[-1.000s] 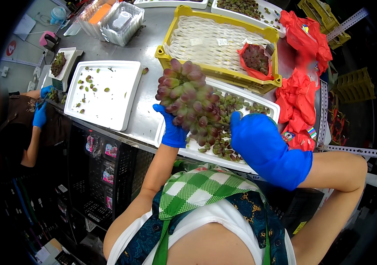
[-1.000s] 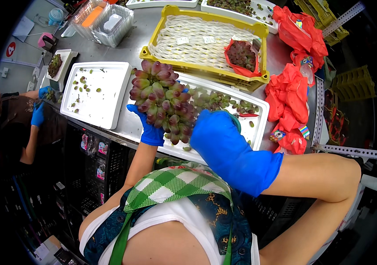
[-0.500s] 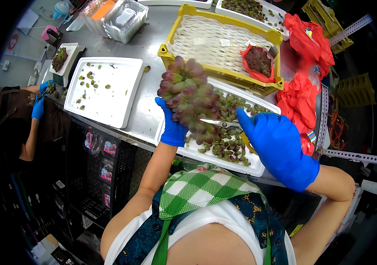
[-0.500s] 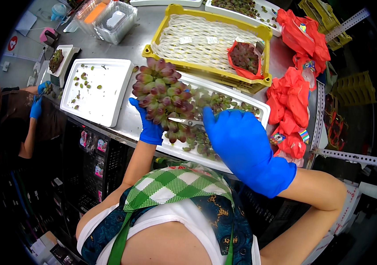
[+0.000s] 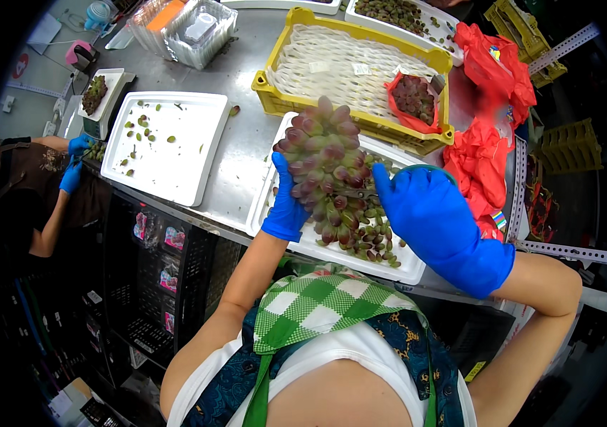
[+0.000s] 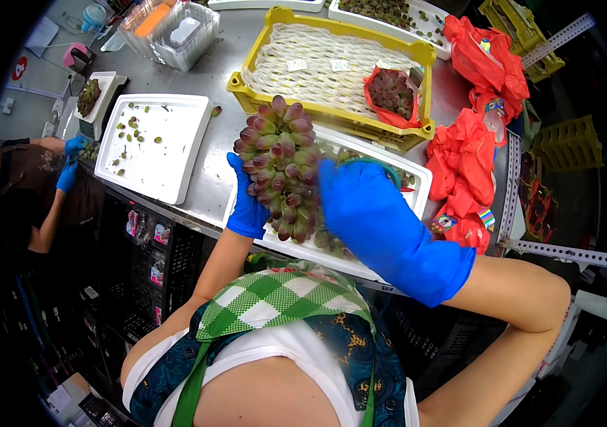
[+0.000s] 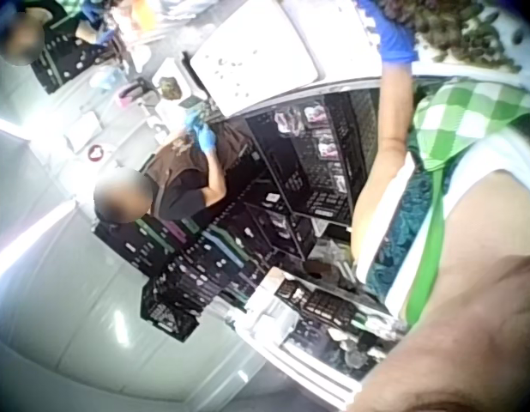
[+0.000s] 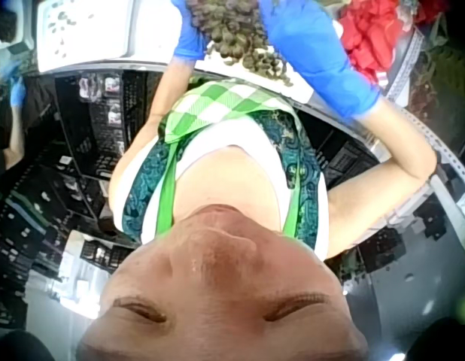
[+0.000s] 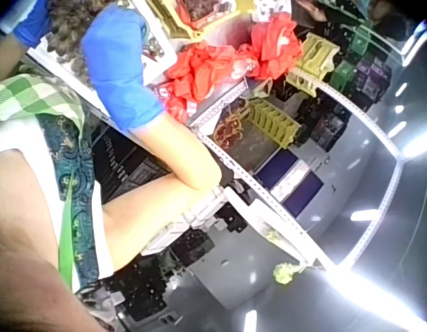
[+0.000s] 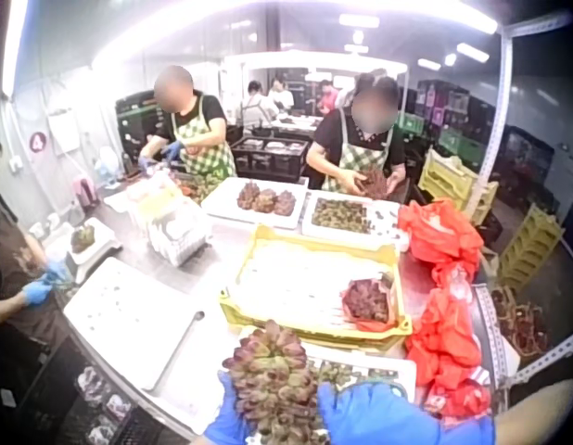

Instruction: The person uses scissors to trim individual grapes and small stems from a large bunch held in their left hand while wearing blue gloves.

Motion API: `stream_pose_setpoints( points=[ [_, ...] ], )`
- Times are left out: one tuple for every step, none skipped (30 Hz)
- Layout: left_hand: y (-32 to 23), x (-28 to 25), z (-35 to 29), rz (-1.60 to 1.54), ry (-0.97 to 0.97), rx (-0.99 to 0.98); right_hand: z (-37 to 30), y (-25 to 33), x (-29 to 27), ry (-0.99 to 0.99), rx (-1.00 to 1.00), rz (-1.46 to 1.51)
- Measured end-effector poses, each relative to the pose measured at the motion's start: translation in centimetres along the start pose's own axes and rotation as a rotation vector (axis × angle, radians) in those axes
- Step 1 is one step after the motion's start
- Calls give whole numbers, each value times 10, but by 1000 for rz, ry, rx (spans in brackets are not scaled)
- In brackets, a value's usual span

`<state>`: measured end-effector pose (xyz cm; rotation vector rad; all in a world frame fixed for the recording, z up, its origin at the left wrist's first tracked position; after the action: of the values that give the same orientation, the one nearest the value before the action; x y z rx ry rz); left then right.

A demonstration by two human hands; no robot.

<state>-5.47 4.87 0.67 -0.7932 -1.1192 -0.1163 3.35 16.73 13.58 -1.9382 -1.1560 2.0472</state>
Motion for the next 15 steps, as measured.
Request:
stream_pose_setpoints(
  points=[
    [1, 1, 0, 10, -4, -8, 0, 1, 0, 47, -4, -43],
    [2, 0, -1, 18, -14, -17, 0, 2, 1, 93, -9, -85],
    [3, -1, -2, 17, -26, -34, 0, 2, 1, 93, -9, -85],
    [5, -4, -6, 12, -50, -51, 0, 2, 1, 75, -27, -105],
    [8, -11, -9, 0, -75, -81, 0, 2, 0, 57, -45, -125],
    [10, -17, -13, -12, -99, -111, -1, 1, 1, 57, -46, -126],
    [13, -23, -17, -37, -148, -171, -1, 0, 2, 54, -54, -127],
    [14, -22, -18, -39, -149, -172, -2, 0, 3, 53, -62, -127],
    [13, -19, -19, -23, -173, -198, -3, -1, 1, 55, -63, -127],
    [13, -18, -19, -6, -197, -224, -4, -2, -1, 70, -85, -81],
    [12, -16, -19, -7, -198, -222, -5, -3, -3, 84, -107, -36],
    [11, -13, -18, -34, -178, -213, -5, -2, -3, 84, -109, -36],
    [11, -11, -18, -61, -158, -204, -5, -3, 0, 155, -76, 45],
    [12, -12, -17, -63, -157, -204, -5, -3, 3, 227, -41, 124],
    [12, -15, -18, -46, -162, -193, -6, -4, 4, 229, -40, 123]
  ],
)
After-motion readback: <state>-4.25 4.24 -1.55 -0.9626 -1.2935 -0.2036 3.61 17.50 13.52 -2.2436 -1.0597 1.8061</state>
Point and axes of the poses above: each hand's wrist, its own z-axis towards the middle knuckle, its own x-axis out of the palm, y = z × x, the point moved 3 cm from there along z, towards the middle knuckle, and after that the axes turned 7 degrees about y, right-handed, at the moved point
